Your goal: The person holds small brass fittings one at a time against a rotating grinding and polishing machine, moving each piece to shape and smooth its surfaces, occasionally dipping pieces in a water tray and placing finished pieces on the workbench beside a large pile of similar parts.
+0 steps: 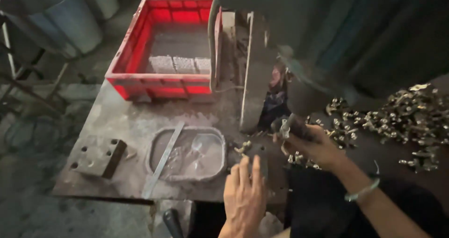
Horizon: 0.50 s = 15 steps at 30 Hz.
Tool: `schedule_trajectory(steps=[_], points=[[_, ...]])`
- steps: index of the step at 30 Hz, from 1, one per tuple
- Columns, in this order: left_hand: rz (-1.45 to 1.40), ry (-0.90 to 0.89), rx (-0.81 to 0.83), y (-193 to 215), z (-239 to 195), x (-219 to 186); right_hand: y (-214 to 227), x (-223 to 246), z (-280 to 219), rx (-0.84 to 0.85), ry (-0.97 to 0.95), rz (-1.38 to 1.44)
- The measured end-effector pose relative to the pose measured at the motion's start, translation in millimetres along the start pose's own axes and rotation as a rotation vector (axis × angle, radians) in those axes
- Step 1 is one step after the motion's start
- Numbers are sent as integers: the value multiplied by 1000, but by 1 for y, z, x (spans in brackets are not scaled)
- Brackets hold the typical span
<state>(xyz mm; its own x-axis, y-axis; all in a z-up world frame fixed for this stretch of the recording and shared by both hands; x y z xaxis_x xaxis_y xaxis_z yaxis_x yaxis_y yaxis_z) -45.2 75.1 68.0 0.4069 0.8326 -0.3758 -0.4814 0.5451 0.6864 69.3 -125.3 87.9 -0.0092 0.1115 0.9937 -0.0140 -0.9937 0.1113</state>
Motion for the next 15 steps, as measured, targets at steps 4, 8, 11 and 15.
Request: schedule_trajectory(steps=[4, 8, 11, 15], points=[[180, 61, -178, -8, 20, 1, 1, 4, 15, 459, -43, 202], [153, 54, -121, -63, -8, 7, -2, -18, 16, 405, -19, 237], [230, 21, 38, -81, -22, 2, -6, -22, 2, 276, -238, 303], [182, -3, 35, -49, -1, -5, -11, -8, -5, 282, -48, 373]])
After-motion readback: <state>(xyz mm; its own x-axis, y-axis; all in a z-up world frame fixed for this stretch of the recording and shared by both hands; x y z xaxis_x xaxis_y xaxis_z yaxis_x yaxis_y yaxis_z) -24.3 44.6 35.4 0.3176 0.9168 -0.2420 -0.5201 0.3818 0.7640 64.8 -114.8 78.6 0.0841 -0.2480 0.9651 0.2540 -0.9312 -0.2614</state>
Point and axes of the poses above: each hand's wrist, its own z-axis towards the middle knuckle, its own y-axis out of the back of the hand, x = y × z, the point moved 3 cm from there along z, towards the middle knuckle, and after that the axes turned 12 degrees about -x, right-handed, at the moved point
